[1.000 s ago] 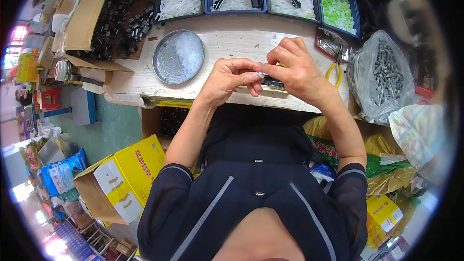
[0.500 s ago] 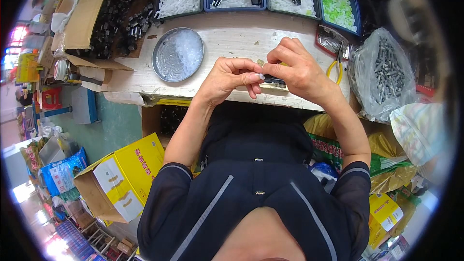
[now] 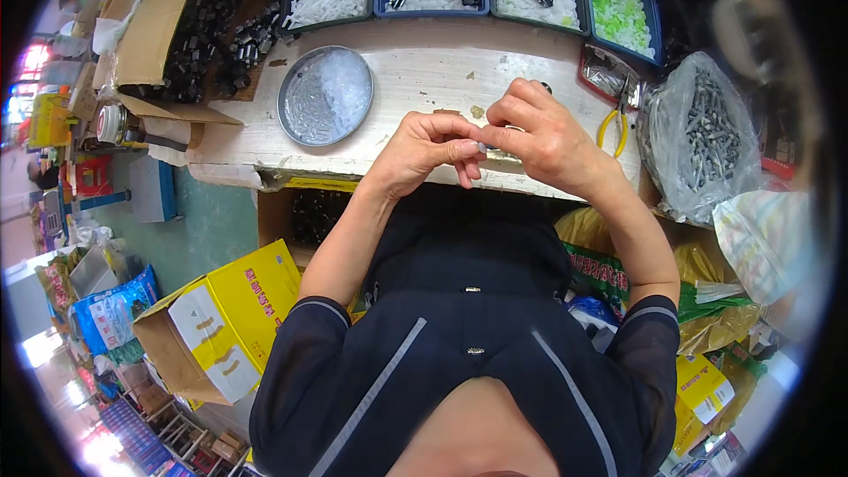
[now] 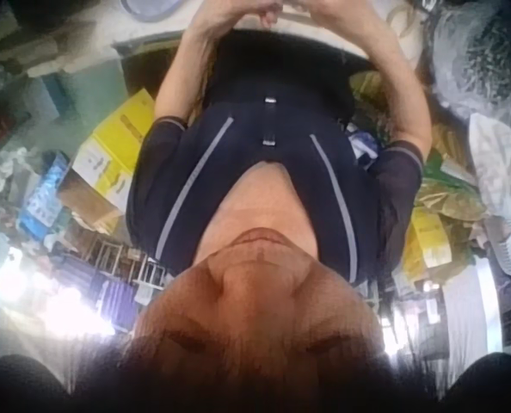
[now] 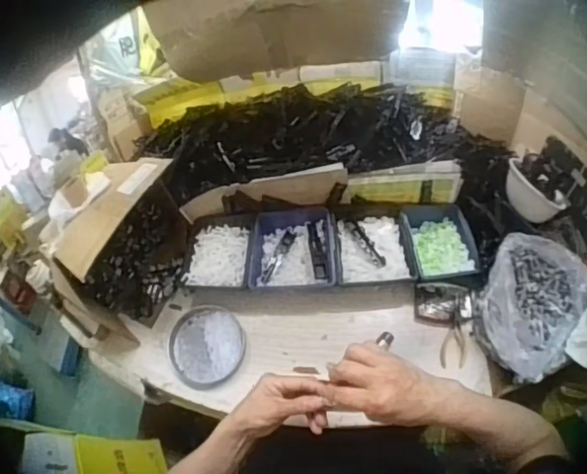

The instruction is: Assemble small plastic components using a wooden jig and a hammer.

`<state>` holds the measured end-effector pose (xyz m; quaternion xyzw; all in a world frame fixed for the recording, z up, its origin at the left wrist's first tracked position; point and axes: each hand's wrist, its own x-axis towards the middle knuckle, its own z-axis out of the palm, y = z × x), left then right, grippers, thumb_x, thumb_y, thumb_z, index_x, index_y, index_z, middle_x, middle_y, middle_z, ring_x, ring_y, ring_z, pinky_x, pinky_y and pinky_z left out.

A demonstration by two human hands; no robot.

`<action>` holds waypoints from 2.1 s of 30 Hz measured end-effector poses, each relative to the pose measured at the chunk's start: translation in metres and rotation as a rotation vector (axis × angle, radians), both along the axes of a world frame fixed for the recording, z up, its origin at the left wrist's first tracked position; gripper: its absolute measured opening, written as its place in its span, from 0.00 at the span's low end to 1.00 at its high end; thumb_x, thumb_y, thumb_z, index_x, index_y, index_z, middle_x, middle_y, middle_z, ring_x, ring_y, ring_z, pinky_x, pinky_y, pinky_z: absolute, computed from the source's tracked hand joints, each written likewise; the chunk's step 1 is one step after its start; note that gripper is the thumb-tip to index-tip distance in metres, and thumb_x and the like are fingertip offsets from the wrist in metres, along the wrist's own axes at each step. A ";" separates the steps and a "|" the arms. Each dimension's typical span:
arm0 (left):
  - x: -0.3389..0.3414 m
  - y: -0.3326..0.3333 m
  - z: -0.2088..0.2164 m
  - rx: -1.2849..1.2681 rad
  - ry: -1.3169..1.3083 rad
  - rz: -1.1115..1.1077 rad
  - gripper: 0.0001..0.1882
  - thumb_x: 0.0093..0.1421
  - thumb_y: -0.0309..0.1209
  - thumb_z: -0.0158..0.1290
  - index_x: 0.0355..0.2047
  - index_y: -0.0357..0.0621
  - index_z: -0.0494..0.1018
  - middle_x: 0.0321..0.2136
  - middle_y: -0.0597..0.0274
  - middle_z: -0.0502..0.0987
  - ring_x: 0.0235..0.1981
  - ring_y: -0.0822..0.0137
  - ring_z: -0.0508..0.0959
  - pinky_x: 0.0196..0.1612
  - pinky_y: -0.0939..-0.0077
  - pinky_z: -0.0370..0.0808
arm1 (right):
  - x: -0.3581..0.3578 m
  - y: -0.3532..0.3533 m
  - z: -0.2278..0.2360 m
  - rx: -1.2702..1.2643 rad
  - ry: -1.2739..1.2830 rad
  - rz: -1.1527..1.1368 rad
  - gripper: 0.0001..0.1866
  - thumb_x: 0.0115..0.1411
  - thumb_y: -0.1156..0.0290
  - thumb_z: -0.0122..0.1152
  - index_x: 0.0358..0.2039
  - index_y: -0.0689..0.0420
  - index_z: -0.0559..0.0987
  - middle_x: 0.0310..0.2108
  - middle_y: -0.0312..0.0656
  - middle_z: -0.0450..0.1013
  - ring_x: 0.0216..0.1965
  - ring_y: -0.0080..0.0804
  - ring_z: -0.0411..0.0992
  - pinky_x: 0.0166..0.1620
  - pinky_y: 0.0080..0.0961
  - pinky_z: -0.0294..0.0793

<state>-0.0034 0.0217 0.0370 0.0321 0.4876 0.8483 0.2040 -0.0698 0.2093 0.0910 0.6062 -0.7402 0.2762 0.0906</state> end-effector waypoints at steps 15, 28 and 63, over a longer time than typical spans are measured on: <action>0.007 0.017 -0.007 -0.053 0.015 0.350 0.07 0.54 0.25 0.54 0.32 0.33 0.74 0.24 0.57 0.76 0.20 0.73 0.75 0.21 0.83 0.73 | 0.030 -0.012 -0.038 -0.292 -0.064 -0.410 0.08 0.42 0.79 0.62 0.26 0.59 0.75 0.27 0.37 0.71 0.26 0.32 0.66 0.30 0.26 0.61; 0.004 -0.010 -0.030 -1.161 0.724 0.326 0.17 0.39 0.31 0.62 0.33 0.48 0.77 0.35 0.67 0.71 0.42 0.63 0.64 0.44 0.67 0.55 | 0.027 -0.014 -0.070 0.086 -0.012 -0.417 0.04 0.44 0.73 0.60 0.23 0.53 0.74 0.24 0.33 0.65 0.31 0.30 0.63 0.37 0.30 0.56; -0.035 0.010 0.007 -1.544 0.738 -0.136 0.13 0.41 0.35 0.59 0.29 0.47 0.75 0.30 0.61 0.70 0.39 0.59 0.64 0.43 0.65 0.55 | -0.041 0.090 -0.049 0.023 -0.068 -0.894 0.07 0.47 0.74 0.59 0.29 0.55 0.77 0.30 0.38 0.71 0.36 0.37 0.68 0.38 0.32 0.61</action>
